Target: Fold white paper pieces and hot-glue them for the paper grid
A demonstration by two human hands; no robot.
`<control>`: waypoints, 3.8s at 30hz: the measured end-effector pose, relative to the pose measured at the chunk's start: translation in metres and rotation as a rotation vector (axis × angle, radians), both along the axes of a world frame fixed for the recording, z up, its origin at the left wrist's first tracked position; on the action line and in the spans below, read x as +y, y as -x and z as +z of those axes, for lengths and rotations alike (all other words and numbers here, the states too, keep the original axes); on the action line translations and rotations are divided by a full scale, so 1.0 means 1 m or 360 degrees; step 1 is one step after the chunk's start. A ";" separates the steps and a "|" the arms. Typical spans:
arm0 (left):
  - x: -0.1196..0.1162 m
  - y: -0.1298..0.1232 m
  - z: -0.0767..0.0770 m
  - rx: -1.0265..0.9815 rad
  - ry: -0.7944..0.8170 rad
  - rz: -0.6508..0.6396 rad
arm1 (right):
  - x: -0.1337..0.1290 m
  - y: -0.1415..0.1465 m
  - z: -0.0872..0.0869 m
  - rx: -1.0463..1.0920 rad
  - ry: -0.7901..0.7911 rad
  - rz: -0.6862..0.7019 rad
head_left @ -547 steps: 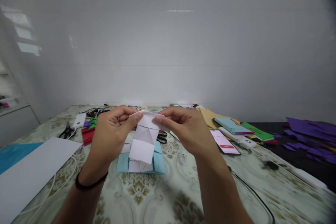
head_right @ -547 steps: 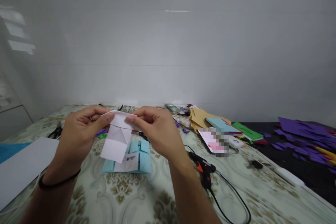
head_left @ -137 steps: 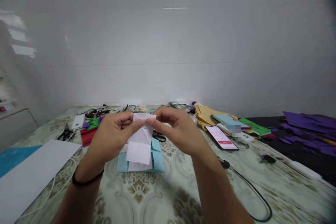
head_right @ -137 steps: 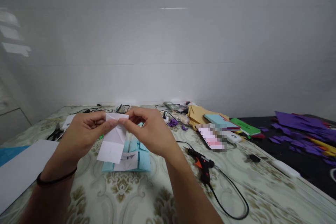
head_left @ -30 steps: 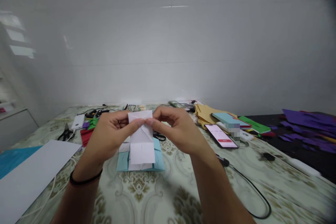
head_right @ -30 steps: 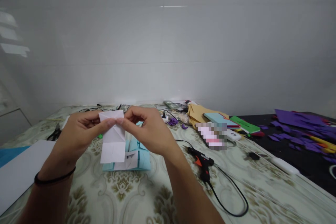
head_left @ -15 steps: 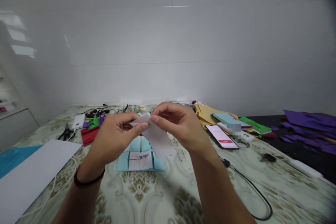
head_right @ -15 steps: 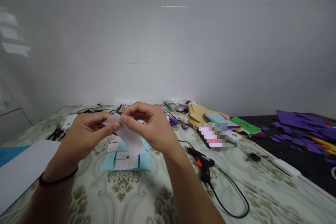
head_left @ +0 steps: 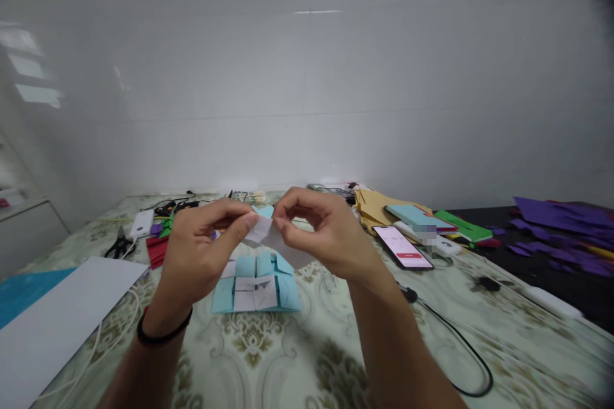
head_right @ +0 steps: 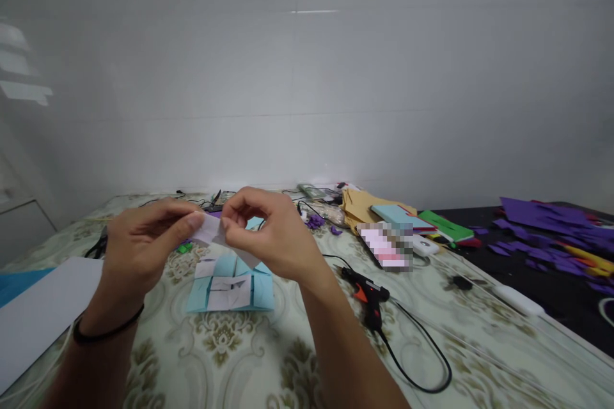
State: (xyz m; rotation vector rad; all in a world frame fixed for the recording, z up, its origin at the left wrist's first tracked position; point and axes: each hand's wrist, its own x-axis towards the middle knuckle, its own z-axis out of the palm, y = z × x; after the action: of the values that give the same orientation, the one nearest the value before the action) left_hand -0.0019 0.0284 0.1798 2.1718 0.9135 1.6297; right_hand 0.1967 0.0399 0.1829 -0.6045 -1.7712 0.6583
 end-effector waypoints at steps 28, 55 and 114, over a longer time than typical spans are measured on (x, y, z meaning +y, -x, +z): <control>0.028 0.019 0.005 -0.0498 0.0440 -0.0329 | 0.010 -0.002 -0.011 -0.0088 -0.0086 -0.0005; 0.079 0.061 -0.002 -0.0281 0.0576 -0.0630 | 0.013 0.058 -0.024 -0.0483 -0.0732 -0.0892; -0.003 -0.064 -0.014 -0.0121 -0.0117 0.0171 | -0.015 -0.031 -0.003 0.0093 -0.0492 -0.0330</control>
State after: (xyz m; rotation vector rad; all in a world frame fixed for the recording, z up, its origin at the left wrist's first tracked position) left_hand 0.0617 0.0258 0.1661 2.1254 0.9783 1.8101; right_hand 0.2273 0.0248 0.1802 -0.5397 -1.6845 0.2497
